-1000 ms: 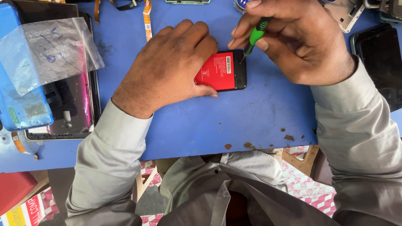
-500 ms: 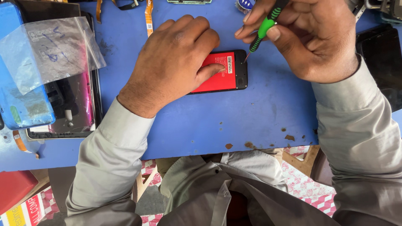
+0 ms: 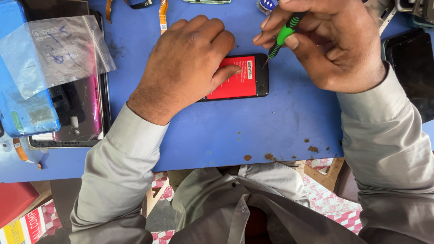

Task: The person cleans the interior of a disassembled smartphone with a toothbrush, then handles a purple phone and a black phone with a red battery. The person uses a screwdriver to remove screws from the black phone's battery area.

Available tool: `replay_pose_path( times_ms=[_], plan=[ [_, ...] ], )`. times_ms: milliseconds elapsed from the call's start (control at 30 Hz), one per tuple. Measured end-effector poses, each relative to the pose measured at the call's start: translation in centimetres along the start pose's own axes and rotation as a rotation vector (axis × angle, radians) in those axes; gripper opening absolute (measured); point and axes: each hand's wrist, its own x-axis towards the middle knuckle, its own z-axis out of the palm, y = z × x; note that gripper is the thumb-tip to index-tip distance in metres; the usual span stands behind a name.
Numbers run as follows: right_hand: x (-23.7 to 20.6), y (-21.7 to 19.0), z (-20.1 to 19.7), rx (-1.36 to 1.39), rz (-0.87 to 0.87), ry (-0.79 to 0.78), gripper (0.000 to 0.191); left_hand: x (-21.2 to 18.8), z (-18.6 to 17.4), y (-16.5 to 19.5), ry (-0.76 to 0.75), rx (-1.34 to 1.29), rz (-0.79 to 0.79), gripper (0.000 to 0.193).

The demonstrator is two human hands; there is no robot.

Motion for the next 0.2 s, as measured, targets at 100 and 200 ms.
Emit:
replay_pose_path(
  times_ms=[100,200],
  plan=[
    [-0.01,-0.05,-0.05,-0.017,-0.005,-0.010,0.044,0.00,0.07,-0.08,0.001,0.000,-0.001,0.040],
    [0.05,-0.16,-0.01,-0.031,-0.004,-0.011,0.046,-0.06,0.10,-0.24,-0.006,0.000,-0.013,0.038]
  ],
)
